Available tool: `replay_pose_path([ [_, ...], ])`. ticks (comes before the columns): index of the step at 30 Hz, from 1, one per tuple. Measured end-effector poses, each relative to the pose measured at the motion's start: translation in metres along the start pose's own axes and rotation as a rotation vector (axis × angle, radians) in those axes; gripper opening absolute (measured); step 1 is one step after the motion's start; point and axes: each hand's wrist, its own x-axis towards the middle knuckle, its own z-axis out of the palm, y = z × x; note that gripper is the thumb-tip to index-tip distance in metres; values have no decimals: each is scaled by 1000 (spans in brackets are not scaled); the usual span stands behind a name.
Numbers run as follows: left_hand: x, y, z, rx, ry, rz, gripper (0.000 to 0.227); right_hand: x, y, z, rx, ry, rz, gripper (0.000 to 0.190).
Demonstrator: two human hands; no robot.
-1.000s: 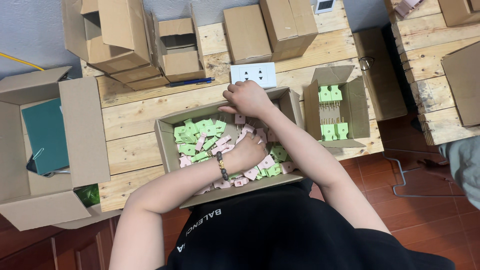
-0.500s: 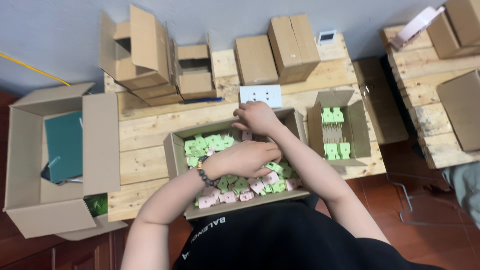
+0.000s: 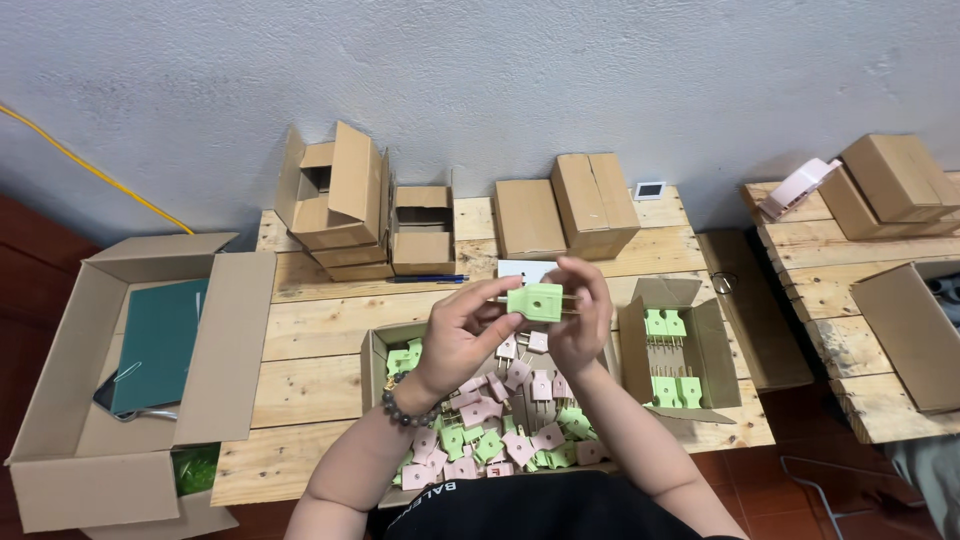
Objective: The person picks small pink and green electrical components from a large box, tests each by inserting it into a white wall socket, and then places it into a smaller cardboard box. The process is repeated for multiple components throughout the clip.
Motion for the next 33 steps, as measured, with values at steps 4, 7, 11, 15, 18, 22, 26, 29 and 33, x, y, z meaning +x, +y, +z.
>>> replay_pose_path([
  [4, 12, 17, 12, 370, -5, 212, 42, -29, 48, -19, 34, 18, 28, 66],
  [7, 14, 4, 12, 431, -12, 261, 41, -33, 54, -8, -26, 50, -34, 67],
  [11, 21, 14, 11, 504, 7, 301, 38, -29, 51, -6, -98, 5, -133, 62],
  [15, 23, 13, 13, 500, -6, 327, 36, -29, 62, -7, -179, -16, -288, 54],
  [18, 24, 9, 12, 526, -7, 322, 37, -18, 62, -5, -217, -17, -335, 58],
  [22, 17, -6, 4, 533, 12, 239, 37, -14, 63, -12, -243, -7, -281, 65],
  [26, 14, -10, 6, 513, -2, 184, 29, -17, 71, -15, -138, 47, -213, 61],
  [29, 19, 0, 9, 522, -31, 190, 32, -14, 61, -10, -166, 70, -259, 57],
  [33, 22, -15, 1, 548, -123, 194, 39, -18, 76, -22, -285, 30, -449, 56],
])
